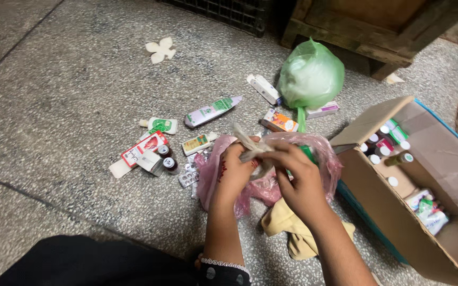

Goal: The person sits on the floor and organizes various medicine boxes, bottles, and blister packs. They wipe the items with a cloth and place them into a cardboard box.

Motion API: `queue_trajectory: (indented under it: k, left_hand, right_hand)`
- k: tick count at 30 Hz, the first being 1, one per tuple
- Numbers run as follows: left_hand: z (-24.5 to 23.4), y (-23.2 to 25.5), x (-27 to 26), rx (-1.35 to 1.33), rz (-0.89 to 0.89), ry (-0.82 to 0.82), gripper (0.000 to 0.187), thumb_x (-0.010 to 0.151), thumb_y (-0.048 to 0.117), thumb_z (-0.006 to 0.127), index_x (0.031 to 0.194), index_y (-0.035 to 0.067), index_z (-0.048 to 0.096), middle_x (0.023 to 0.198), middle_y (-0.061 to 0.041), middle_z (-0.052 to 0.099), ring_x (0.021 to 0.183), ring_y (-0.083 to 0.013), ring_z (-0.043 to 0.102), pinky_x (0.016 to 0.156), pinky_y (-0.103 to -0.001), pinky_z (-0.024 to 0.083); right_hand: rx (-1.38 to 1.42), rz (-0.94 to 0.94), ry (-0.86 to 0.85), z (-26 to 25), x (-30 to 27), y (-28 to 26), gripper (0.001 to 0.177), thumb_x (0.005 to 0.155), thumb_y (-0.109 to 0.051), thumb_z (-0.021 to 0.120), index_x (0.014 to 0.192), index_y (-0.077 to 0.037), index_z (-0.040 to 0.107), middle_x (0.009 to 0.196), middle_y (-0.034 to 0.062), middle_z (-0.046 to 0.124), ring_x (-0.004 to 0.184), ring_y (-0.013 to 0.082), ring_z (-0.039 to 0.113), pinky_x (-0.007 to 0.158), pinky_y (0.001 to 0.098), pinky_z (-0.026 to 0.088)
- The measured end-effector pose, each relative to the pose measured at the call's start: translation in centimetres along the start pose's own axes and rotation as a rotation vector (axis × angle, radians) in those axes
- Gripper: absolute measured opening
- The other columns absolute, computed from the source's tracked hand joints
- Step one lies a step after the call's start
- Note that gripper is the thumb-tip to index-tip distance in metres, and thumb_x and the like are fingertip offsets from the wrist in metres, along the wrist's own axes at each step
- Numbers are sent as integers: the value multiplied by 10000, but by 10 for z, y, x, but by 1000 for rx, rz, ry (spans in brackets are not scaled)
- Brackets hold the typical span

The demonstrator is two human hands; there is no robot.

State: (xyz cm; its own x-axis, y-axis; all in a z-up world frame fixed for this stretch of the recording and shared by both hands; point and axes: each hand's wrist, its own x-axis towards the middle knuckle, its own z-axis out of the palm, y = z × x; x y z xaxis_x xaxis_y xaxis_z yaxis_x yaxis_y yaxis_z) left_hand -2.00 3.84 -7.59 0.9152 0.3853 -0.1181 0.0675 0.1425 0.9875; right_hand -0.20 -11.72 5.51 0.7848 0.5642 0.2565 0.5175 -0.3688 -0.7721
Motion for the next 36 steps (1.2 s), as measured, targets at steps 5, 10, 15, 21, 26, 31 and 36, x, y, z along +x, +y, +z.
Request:
queue_trajectory:
  k: [5, 10, 15, 21, 26, 31, 36]
  left_hand:
    - [-42, -10, 8, -617, -122, 282, 336, 983, 158, 682, 1278, -2, 661, 1206, -139, 701, 1063, -251, 681, 906, -409, 554]
    - [-129, 6, -7, -1044, 62, 461, 489, 966, 231, 632, 1411, 62, 521, 1348, -128, 636, 1231, -283, 635, 1012, -501, 546]
    - [-209, -22, -31, -1149, 136, 887, 544, 1004, 349, 548, 1457, 53, 497, 1471, -131, 578, 1338, -312, 569, 1059, -536, 477]
    - [-231, -39, -39, -1322, 391, 992, 586, 1026, 402, 439, 1502, 60, 423, 1539, -174, 489, 1402, -360, 491, 1149, -556, 409]
    - [-213, -7, -42, -1130, 491, 969, 657, 1036, 492, 367, 1583, 134, 305, 1666, -103, 294, 1537, -273, 278, 1221, -521, 309]
    - [-183, 7, -35, -1006, 440, 914, 660, 1019, 505, 347, 1599, 197, 283, 1667, -51, 279, 1563, -230, 204, 1219, -494, 265]
    - [-103, -7, -5, -882, 411, 633, 678, 1032, 420, 522, 1606, 111, 332, 1670, -99, 378, 1543, -299, 356, 1213, -464, 295]
  right_hand:
    - [540, 102, -14, 31, 13, 24, 356, 962, 45, 571, 1312, -12, 607, 1379, 106, 594, 1279, 197, 603, 1039, 333, 515]
    - [627, 277, -168, 59, 14, 33, 385, 986, -91, 580, 1363, -15, 577, 1334, 84, 655, 1243, 185, 620, 1024, 347, 522]
    - [766, 419, -271, 85, 10, 27, 381, 997, -133, 544, 1346, 10, 598, 1309, 124, 659, 1201, 213, 638, 1002, 380, 533]
    - [824, 586, -347, 104, 2, 13, 401, 1023, -168, 480, 1355, 36, 576, 1287, 185, 656, 1193, 283, 648, 1035, 424, 518]
    - [950, 551, -329, 108, -1, 8, 418, 1035, -183, 433, 1357, 62, 538, 1351, 182, 609, 1254, 295, 601, 1050, 472, 488]
    - [986, 556, -300, 99, -3, 14, 426, 1049, -210, 432, 1359, 60, 541, 1318, 204, 612, 1243, 301, 598, 1047, 481, 488]
    - [978, 576, -203, 83, -7, 37, 431, 1053, -235, 427, 1358, 46, 543, 1321, 189, 624, 1231, 283, 607, 1045, 453, 488]
